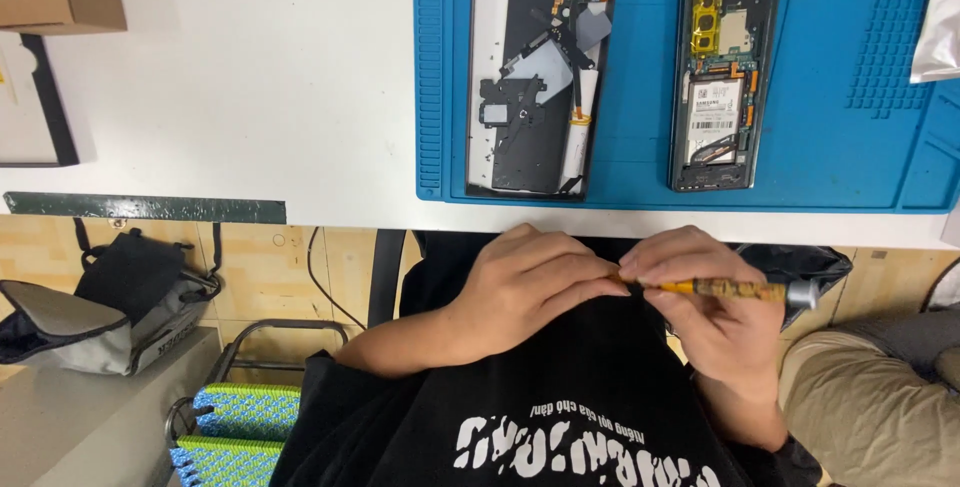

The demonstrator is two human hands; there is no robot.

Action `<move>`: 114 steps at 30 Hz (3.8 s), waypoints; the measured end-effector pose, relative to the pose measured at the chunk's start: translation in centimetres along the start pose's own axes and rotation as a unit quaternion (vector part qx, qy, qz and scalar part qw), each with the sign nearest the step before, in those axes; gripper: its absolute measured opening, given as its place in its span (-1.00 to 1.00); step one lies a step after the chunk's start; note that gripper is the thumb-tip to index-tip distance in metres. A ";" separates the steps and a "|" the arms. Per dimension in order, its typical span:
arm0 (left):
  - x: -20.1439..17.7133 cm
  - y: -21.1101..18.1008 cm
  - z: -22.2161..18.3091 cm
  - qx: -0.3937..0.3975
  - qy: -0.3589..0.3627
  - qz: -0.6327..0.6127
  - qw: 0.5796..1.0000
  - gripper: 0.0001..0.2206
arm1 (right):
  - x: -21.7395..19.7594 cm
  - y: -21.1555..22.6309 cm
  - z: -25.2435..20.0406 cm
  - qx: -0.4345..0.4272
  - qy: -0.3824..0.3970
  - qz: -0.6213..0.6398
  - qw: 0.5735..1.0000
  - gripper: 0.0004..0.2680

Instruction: Disassembling a smartphone to access internal components, including removing screws and disconnecting ribbon cables.

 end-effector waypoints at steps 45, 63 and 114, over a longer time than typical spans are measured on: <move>-0.9 -0.1 1.7 -0.085 -0.222 -0.138 0.961 -0.81 | 1.1 -2.7 1.5 0.035 -0.272 0.264 0.925 -0.22; 0.6 -0.9 2.4 -0.048 -0.182 -0.115 0.975 -0.81 | -1.0 -3.3 0.0 0.011 -0.283 0.222 0.933 -0.22; 8.7 0.8 2.9 0.066 -0.124 0.326 0.935 -0.82 | -5.8 -0.3 4.6 -0.277 -0.147 -0.112 0.943 -0.31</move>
Point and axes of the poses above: each hand's wrist, its own z-axis towards the middle knuckle, its own x-axis out of the palm, y = z × x, the point moved 8 cm from there along z, towards the middle knuckle, and after that the axes turned 5 degrees about -y, right-handed, at the moved point
